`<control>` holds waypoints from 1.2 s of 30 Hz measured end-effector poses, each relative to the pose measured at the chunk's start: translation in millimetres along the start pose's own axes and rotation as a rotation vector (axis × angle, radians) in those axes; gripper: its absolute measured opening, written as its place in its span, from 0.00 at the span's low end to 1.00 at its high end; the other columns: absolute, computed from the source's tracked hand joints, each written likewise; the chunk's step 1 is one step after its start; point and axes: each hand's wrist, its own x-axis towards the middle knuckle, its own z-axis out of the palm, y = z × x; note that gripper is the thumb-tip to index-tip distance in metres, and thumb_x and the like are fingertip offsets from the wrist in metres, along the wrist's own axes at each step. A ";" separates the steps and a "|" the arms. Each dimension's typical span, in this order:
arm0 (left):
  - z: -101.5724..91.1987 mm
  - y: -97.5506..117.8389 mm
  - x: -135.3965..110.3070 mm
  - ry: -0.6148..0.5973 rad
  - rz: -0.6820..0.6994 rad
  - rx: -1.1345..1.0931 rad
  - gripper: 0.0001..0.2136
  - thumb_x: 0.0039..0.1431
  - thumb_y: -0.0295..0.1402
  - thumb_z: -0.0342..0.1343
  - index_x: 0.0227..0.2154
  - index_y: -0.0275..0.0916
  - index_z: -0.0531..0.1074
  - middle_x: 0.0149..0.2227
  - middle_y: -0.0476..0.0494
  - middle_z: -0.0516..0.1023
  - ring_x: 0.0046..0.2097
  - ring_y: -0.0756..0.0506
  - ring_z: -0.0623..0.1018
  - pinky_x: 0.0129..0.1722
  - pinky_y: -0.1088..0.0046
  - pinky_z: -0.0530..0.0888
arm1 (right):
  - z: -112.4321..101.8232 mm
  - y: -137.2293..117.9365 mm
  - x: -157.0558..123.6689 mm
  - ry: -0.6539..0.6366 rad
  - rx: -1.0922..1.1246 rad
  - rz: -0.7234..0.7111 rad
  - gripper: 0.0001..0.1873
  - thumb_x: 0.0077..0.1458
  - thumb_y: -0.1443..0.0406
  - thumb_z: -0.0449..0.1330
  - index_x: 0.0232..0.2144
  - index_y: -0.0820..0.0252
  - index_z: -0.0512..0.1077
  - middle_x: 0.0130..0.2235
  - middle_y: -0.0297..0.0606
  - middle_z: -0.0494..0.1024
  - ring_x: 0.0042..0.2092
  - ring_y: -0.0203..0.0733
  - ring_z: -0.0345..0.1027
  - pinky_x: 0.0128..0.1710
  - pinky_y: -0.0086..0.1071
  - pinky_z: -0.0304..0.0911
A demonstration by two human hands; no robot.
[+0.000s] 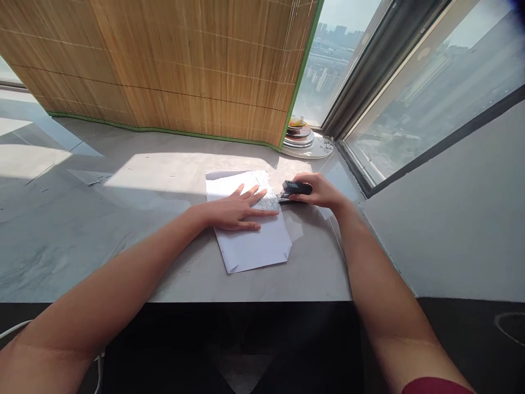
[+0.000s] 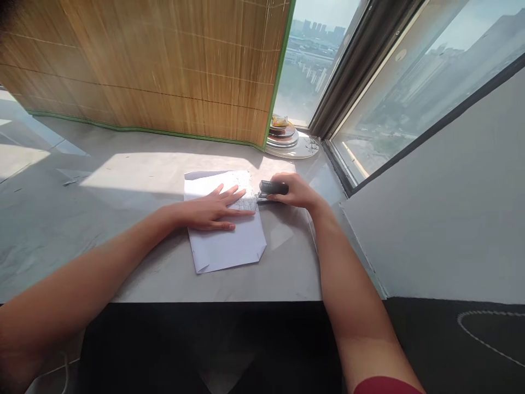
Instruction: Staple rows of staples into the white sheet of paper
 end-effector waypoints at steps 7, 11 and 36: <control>-2.3 -12.8 -3.0 0.069 0.024 -0.008 0.26 0.74 0.49 0.50 0.71 0.52 0.65 0.77 0.40 0.55 0.77 0.28 0.52 0.74 0.35 0.46 | 2.9 13.1 -0.3 0.074 -0.083 0.089 0.17 0.54 0.51 0.65 0.28 0.57 0.69 0.29 0.30 0.69 0.33 0.38 0.59 0.35 0.32 0.53; -1.2 -17.8 -4.5 0.046 0.021 0.009 0.27 0.74 0.51 0.50 0.72 0.56 0.62 0.78 0.43 0.52 0.78 0.29 0.50 0.74 0.36 0.46 | 13.4 12.8 5.5 0.188 -0.102 0.178 0.15 0.53 0.53 0.64 0.28 0.57 0.68 0.27 0.30 0.68 0.32 0.38 0.58 0.34 0.33 0.52; -16.5 -47.8 -19.2 1.121 -0.407 -0.032 0.15 0.74 0.35 0.44 0.34 0.41 0.74 0.38 0.42 0.74 0.38 0.44 0.74 0.43 0.63 0.72 | 114.3 -122.3 -9.9 0.295 -0.189 0.314 0.09 0.63 0.59 0.61 0.36 0.55 0.65 0.40 0.39 0.77 0.37 0.43 0.67 0.34 0.34 0.53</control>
